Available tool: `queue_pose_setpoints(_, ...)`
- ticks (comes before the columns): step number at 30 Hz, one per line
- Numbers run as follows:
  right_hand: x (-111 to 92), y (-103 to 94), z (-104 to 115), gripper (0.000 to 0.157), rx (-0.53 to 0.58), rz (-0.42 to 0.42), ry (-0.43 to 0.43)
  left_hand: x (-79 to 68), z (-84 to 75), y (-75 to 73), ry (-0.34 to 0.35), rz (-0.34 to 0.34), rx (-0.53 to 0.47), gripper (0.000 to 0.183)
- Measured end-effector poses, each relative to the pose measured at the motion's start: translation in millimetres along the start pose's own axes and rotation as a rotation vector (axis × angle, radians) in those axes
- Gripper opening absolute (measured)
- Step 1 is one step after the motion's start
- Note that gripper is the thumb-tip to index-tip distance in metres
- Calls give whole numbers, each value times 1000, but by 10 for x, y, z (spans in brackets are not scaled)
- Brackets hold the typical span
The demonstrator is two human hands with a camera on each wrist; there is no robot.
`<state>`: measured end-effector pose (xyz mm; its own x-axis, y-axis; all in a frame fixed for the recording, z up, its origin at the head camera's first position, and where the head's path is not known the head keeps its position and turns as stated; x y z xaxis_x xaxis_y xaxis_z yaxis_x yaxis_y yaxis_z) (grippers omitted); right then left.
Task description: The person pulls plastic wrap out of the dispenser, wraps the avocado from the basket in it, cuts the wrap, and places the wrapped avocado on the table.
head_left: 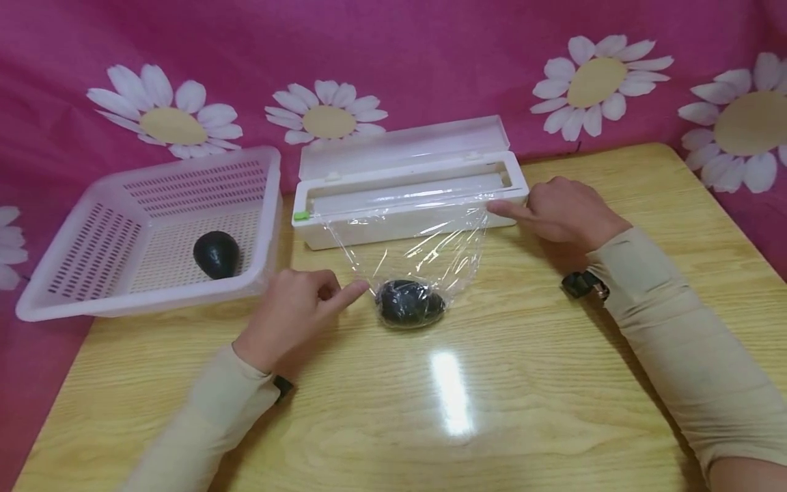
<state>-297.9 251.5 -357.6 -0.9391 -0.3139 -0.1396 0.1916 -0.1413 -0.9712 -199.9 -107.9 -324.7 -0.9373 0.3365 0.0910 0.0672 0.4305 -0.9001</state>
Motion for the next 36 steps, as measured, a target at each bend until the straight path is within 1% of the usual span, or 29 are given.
queue_pose_setpoints(2, -2, 9, 10, 80, 10, 19, 3, -23, 70, 89, -76, 81, -19, 53)
queue_pose_setpoints(4, -6, 10, 25, 80, 11, 27, 0, -38, 123, 173, -118, 146, -34, 54)
queue_pose_setpoints(7, -20, -1, 59, 79, 17, 26, -16, -39, 161, 283, -126, 226, -51, 51)
queue_pose_setpoints(9, -32, -3, 81, 79, 25, 36, -21, -20, 160, 332, -127, 263, -78, 50)
queue_pose_setpoints(13, -51, -5, 143, 77, 57, 61, -42, 46, 106, 409, -123, 328, -113, 60)
queue_pose_setpoints(16, -61, -5, 194, 75, 117, 77, -62, 92, 41, 447, -103, 342, -116, 59)
queue_pose_setpoints(20, -64, -6, 263, 75, 203, 101, -94, 138, 1, 461, -101, 334, -131, 46)
queue_pose_setpoints(22, -66, 4, 295, 72, 232, 121, -102, 157, -3, 465, -103, 335, -134, 47)
queue_pose_setpoints(25, -64, 32, 347, 65, 268, 149, -121, 184, 2, 470, -97, 336, -133, 55)
queue_pose_setpoints(29, -77, 69, 449, 45, 330, 168, -203, 210, 14, 484, -86, 339, -149, 55)
queue_pose_setpoints(32, -116, 88, 532, 29, 350, 174, -290, 220, 21, 486, -85, 341, -168, 53)
queue_pose_setpoints(33, -132, 102, 550, 25, 353, 185, -305, 222, 23, 487, -85, 343, -169, 54)
queue_pose_setpoints(34, -149, 120, 568, 23, 357, 203, -319, 223, 24, 482, -86, 340, -170, 53)
queue_pose_setpoints(35, -164, 145, 585, 25, 361, 226, -330, 224, 28, 482, -86, 340, -170, 52)
queue_pose_setpoints(36, -175, 171, 601, 29, 365, 246, -337, 224, 33, 482, -89, 338, -170, 51)
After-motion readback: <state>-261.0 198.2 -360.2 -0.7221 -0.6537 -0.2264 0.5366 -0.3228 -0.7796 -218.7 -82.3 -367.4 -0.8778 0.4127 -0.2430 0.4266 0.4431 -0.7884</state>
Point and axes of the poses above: each hand's wrist, its own x-axis towards the middle knuckle, its own y-axis out of the palm, z = x × y, the point moved 7 cm from there along x, towards the middle knuckle, and after that the axes turned 4 degrees about -y, right-handed, at the moved point
